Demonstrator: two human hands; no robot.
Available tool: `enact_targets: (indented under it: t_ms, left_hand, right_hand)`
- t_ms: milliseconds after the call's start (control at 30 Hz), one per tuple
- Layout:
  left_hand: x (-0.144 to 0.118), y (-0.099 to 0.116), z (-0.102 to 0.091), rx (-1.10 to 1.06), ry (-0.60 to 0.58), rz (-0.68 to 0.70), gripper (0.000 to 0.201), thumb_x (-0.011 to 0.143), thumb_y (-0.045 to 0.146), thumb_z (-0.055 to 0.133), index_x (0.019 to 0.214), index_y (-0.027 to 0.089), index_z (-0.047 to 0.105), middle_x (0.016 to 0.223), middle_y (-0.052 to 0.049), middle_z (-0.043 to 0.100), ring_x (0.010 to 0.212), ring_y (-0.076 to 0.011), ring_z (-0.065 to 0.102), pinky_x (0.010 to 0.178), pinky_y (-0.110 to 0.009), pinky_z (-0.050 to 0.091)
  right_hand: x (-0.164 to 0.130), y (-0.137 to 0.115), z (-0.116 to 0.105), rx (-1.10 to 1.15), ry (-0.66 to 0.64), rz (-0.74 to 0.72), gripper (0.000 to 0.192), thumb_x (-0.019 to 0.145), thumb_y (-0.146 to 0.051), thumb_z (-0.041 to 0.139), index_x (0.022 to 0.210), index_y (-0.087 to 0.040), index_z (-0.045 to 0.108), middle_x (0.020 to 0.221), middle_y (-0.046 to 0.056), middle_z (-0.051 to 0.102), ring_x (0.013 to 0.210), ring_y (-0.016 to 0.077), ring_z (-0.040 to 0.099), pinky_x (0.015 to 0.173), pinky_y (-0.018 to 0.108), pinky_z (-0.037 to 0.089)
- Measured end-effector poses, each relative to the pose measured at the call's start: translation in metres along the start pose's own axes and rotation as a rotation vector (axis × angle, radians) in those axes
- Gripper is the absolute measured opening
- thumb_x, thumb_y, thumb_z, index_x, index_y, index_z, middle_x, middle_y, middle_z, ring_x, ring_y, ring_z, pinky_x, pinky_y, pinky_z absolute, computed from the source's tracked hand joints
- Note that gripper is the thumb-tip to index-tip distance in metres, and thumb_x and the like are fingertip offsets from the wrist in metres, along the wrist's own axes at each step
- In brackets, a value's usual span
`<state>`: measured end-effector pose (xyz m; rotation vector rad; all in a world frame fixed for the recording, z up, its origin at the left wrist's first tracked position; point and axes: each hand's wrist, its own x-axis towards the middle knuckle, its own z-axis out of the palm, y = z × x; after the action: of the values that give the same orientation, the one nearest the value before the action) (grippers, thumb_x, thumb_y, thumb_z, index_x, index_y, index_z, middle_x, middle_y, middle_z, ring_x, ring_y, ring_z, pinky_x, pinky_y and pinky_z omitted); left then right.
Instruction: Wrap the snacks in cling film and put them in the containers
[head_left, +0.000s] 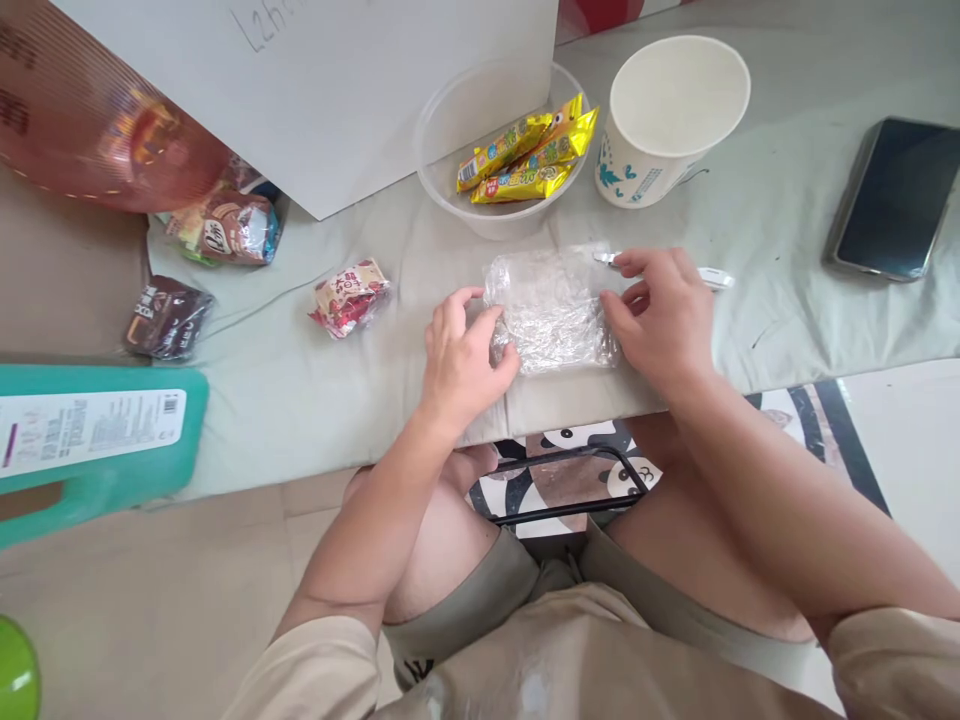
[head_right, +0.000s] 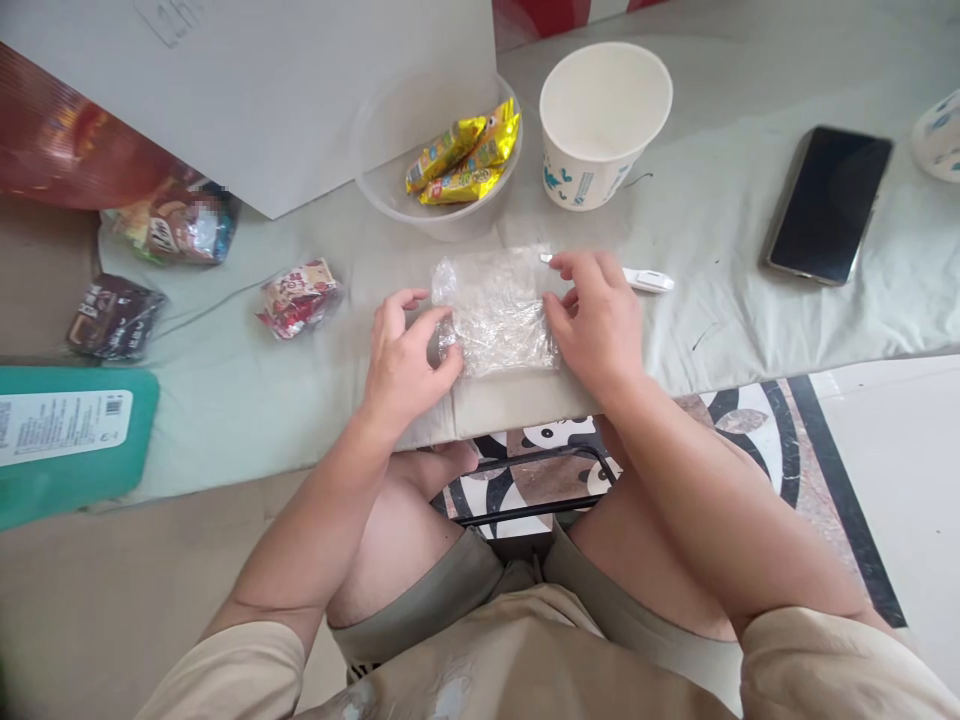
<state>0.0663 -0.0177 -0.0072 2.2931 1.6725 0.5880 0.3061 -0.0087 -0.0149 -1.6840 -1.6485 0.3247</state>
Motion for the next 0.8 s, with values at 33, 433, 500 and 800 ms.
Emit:
enact_targets:
  t_ms: [33,433,500,800]
  left_hand:
    - [0.0,0.0,0.0,0.005,0.005,-0.009,0.034,0.086,0.022,0.065,0.12,0.019,0.071,0.141,-0.017,0.057,0.129,-0.0357,0.057,0.11,-0.057,0.049]
    - [-0.002,-0.005,-0.006,0.013,-0.045,-0.031,0.053,0.072,0.015,0.067,0.124,0.022,0.068,0.146,-0.016,0.055,0.139,-0.0402,0.052,0.117,-0.06,0.043]
    - [-0.003,-0.002,-0.011,0.003,-0.026,0.002,0.056,0.072,0.017,0.067,0.128,0.022,0.067,0.148,-0.016,0.054,0.14,-0.0408,0.051,0.119,-0.061,0.04]
    - [0.0,-0.003,-0.024,-0.046,-0.341,0.317,0.052,0.082,0.028,0.07,0.133,0.023,0.065,0.144,-0.012,0.067,0.143,-0.0361,0.056,0.123,-0.058,0.04]
  right_hand:
    - [0.0,-0.001,-0.002,-0.022,0.018,-0.031,0.025,0.087,-0.024,0.062,0.111,-0.026,0.069,0.107,0.009,0.072,0.075,0.0223,0.069,0.074,0.043,0.059]
    - [-0.014,-0.017,0.005,-0.164,-0.455,-0.408,0.063,0.081,-0.016,0.054,0.142,-0.022,0.062,0.159,0.01,0.056,0.152,0.0389,0.045,0.124,0.063,0.035]
    - [-0.014,-0.016,0.007,-0.195,-0.473,-0.38,0.064,0.08,-0.018,0.054,0.144,-0.022,0.061,0.161,0.011,0.054,0.153,0.0392,0.043,0.125,0.064,0.032]
    - [-0.014,-0.009,-0.002,-0.079,-0.454,-0.46,0.058,0.085,-0.036,0.059,0.142,-0.024,0.06,0.163,0.01,0.052,0.155,0.0393,0.041,0.127,0.062,0.028]
